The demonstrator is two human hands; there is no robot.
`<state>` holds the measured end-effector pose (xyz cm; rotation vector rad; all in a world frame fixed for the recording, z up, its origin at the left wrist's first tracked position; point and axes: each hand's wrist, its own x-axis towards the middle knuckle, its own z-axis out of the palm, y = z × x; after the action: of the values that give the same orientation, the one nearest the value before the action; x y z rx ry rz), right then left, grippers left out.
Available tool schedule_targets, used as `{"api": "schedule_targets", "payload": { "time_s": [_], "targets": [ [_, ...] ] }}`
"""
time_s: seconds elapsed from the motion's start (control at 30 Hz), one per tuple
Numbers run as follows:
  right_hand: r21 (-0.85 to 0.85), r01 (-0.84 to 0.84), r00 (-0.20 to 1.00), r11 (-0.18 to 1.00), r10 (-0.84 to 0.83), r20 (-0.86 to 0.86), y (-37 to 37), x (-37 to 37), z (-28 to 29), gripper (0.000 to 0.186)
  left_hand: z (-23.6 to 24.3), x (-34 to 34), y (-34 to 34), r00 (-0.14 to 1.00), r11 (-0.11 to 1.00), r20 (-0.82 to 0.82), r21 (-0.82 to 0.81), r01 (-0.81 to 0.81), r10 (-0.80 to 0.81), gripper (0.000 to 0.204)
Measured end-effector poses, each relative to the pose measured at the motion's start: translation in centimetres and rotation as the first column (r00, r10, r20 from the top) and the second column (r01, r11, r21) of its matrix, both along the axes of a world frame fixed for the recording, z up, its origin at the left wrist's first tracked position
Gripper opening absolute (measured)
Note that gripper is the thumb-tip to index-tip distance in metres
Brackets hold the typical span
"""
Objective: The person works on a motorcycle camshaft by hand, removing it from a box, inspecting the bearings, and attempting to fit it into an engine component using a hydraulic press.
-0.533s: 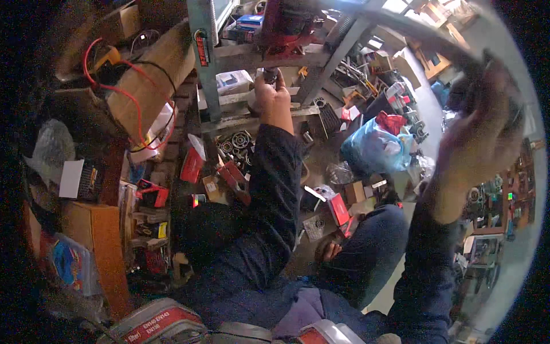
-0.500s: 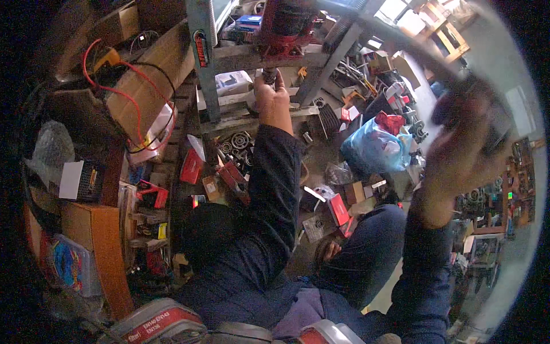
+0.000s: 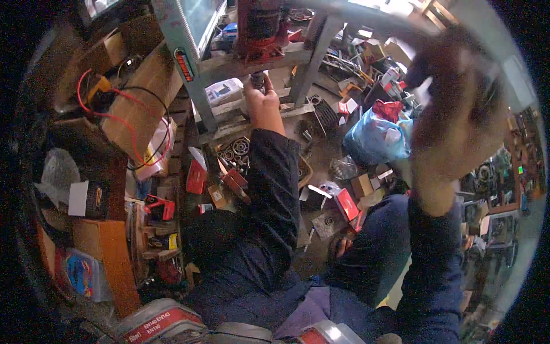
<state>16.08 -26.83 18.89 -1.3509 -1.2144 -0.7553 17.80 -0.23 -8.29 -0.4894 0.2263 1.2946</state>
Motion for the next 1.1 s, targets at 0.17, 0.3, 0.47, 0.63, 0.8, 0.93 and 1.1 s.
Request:
{"api": "schedule_targets", "payload": {
  "time_s": [0.17, 0.3, 0.47, 0.63, 0.8, 0.93, 1.1],
  "targets": [
    [-0.800, -0.126, 0.822, 0.587, 0.513, 0.248, -3.2, -0.8, -8.2, 0.048, -1.2, 0.8, -0.7, 0.803, 0.864, -0.494, 0.501, -0.051, 0.334, 0.027],
    [-0.572, 0.073, 0.933, 0.817, 0.147, 0.329, -4.5, 2.7, -2.7, 0.039, 0.9, -0.5, -0.4, 0.999, 1.000, -0.046, -0.010, 0.028, -0.029, 0.018],
    [-0.120, 0.158, 0.985, 0.980, -0.149, 0.086, -0.9, 2.8, -1.1, 0.040, 0.9, -1.6, 0.4, 0.997, 1.000, -0.078, -0.023, 0.013, -0.014, 0.018],
    [-0.824, -0.056, 0.804, 0.563, 0.515, 0.297, -3.8, 0.6, -6.9, 0.039, 1.2, -0.4, -0.8, 0.998, 0.997, -0.022, -0.046, 0.066, -0.067, 0.017],
    [-0.545, 0.126, 0.917, 0.829, 0.113, 0.384, -3.5, 2.4, -1.5, 0.038, -0.2, -1.6, -0.3, 1.000, 0.998, -0.024, 0.062, -0.006, 0.007, 0.018],
    [-0.269, 0.171, 0.963, 0.948, -0.103, 0.250, -1.6, 1.9, -1.0, 0.037, -0.3, -1.4, 0.8, 1.000, 1.000, 0.000, 0.026, -0.011, 0.011, 0.022],
    [-0.760, -0.167, 0.829, 0.628, 0.507, 0.238, -4.8, 0.9, -5.8, 0.033, 0.1, 0.6, -1.5, 0.999, 0.999, 0.013, 0.033, 0.030, -0.031, 0.022]
  ]
}}
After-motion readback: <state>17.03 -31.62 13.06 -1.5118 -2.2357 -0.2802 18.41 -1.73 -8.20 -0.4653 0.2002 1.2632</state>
